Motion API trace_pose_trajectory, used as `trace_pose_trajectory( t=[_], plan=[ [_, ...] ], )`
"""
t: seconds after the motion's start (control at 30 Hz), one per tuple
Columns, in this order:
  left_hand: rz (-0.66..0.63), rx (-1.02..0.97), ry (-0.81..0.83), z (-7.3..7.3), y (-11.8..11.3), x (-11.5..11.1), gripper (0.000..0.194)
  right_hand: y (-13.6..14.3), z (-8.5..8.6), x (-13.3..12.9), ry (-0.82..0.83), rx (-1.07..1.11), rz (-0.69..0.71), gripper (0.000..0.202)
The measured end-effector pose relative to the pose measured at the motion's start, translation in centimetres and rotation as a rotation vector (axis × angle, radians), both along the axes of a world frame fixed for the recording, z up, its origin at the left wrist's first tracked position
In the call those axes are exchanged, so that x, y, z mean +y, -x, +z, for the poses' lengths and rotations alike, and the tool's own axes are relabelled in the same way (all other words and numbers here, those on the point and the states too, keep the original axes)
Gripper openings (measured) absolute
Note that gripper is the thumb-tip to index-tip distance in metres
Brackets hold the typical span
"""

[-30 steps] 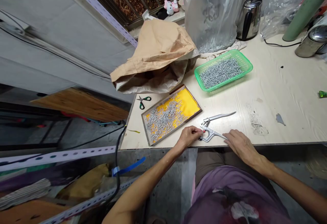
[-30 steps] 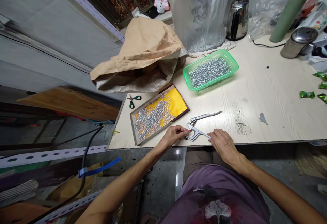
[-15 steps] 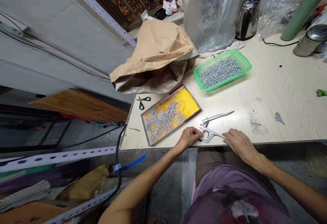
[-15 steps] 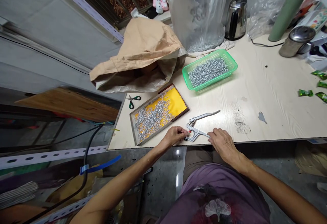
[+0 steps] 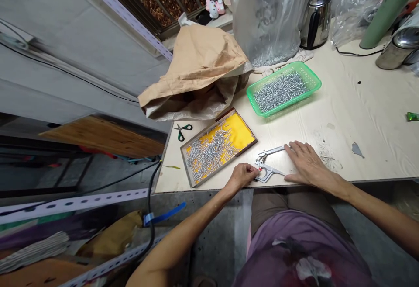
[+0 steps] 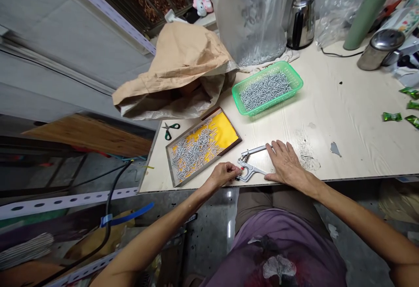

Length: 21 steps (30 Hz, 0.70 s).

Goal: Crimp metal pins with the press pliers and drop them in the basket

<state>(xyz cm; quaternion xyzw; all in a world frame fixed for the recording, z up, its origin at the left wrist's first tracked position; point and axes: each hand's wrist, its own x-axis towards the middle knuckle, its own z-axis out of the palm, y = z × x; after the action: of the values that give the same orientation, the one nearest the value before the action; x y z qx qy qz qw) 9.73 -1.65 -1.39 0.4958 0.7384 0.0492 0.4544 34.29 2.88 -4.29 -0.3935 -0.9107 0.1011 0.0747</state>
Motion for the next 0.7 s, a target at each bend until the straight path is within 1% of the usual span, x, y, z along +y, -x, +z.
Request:
trace_pose_trajectory(
  t=[0.13, 0.23, 0.3, 0.33, 0.37, 0.4, 0.47, 0.53, 0.57, 0.63, 0.7],
  plan=[
    [0.005, -0.008, 0.006, -0.3, 0.1, 0.0, 0.025, 0.3, 0.4, -0.7, -0.013, 0.017, -0.027, 0.083],
    [0.012, -0.012, 0.025, -0.5, 0.2, 0.1, 0.025, 0.4, 0.9, -1.1, -0.019, 0.041, -0.033, 0.070],
    [-0.006, -0.001, 0.028, -0.5, 0.3, -0.2, 0.025, 0.5, 1.2, -1.2, -0.018, 0.051, -0.027, 0.060],
    [-0.024, 0.022, -0.005, -0.5, 0.3, -0.5, 0.024, 0.5, 1.4, -1.3, -0.017, 0.056, -0.024, 0.056],
    [-0.044, 0.059, -0.073, -0.5, 0.2, -0.8, 0.023, 0.6, 1.6, -1.4, -0.015, 0.059, -0.021, 0.052],
    [-0.071, 0.101, -0.176, -0.4, 0.0, -1.2, 0.022, 0.6, 1.7, -1.5, -0.009, 0.063, -0.015, 0.048],
    [-0.161, 0.171, -0.428, -0.4, -0.6, -2.0, 0.016, 0.6, 1.9, -1.7, 0.009, 0.074, 0.005, 0.037],
    [-0.312, 0.183, -0.626, -0.4, -1.7, -2.3, 0.014, 0.6, 1.9, -2.0, 0.022, 0.096, 0.014, 0.028],
    [-0.406, 0.175, -0.684, -0.5, -2.3, -2.2, 0.018, 0.7, 1.8, -2.1, 0.023, 0.109, 0.012, 0.026],
    [-0.587, 0.166, -0.747, -0.8, -3.6, -1.4, 0.030, 0.7, 1.6, -2.4, 0.017, 0.136, 0.005, 0.027],
    [-0.734, 0.164, -0.764, -1.2, -4.5, -0.1, 0.045, 0.5, 1.4, -2.6, 0.011, 0.151, 0.003, 0.036]
  ],
)
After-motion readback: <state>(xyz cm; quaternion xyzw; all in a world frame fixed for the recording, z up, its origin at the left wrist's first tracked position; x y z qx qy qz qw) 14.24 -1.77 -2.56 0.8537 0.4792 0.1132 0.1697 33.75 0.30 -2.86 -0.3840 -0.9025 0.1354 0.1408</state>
